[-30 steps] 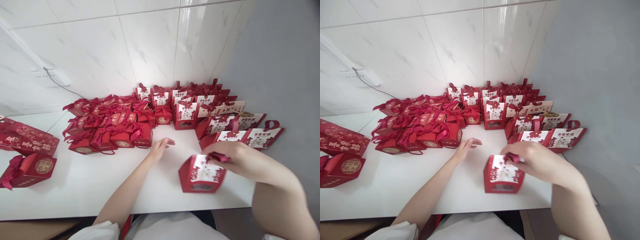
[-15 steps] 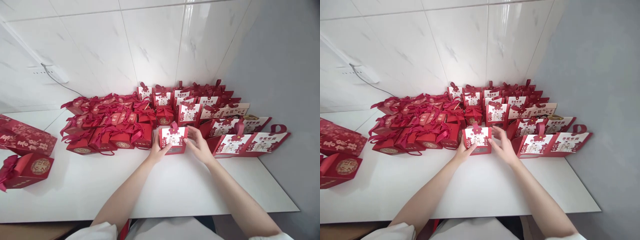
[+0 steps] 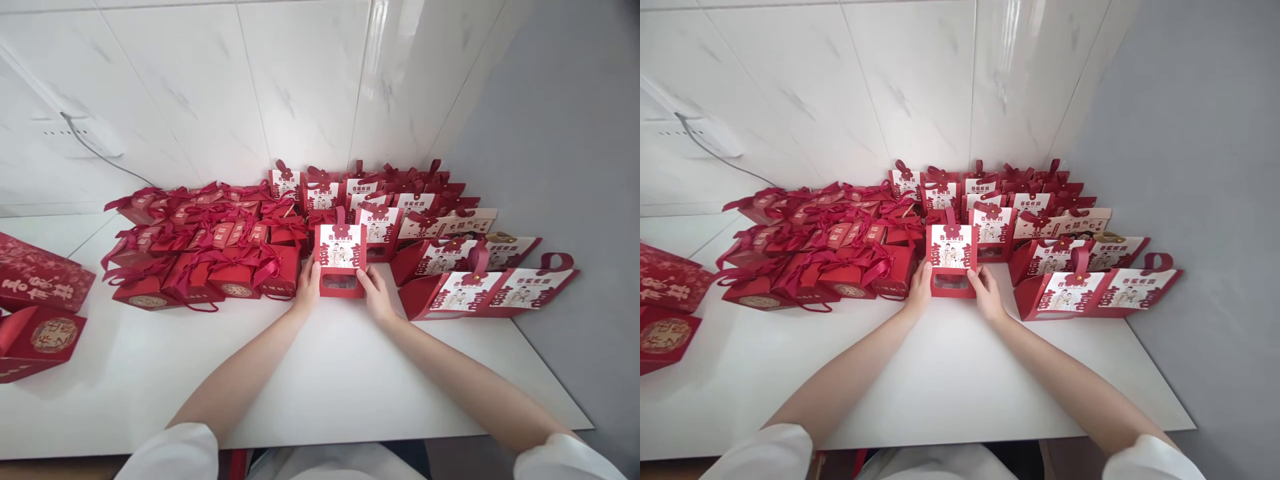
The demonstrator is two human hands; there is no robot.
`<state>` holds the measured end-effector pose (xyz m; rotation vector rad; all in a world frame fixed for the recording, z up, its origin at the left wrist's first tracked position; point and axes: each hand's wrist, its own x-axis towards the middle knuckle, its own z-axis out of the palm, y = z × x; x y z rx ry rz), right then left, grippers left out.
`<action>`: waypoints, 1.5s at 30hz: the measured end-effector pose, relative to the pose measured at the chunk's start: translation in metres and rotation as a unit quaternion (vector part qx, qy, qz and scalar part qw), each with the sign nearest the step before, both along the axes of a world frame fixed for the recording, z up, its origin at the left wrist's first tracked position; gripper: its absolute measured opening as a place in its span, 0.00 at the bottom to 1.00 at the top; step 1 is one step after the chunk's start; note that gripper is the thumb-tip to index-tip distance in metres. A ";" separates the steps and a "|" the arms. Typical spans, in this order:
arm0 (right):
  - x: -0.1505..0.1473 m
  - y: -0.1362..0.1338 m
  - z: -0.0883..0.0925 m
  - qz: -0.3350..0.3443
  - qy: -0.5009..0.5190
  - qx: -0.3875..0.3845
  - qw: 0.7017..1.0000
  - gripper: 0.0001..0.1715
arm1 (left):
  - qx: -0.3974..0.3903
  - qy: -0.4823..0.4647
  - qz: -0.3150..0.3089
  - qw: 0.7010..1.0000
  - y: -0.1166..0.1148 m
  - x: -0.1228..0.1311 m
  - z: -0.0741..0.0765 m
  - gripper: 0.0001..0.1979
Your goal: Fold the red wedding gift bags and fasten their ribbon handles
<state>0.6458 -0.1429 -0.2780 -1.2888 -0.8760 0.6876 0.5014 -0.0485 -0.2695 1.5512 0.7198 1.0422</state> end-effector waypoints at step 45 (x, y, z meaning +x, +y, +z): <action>0.012 -0.010 0.000 0.051 -0.051 -0.003 0.997 0.24 | -0.038 -0.017 -0.025 0.999 -0.015 -0.004 0.000 0.20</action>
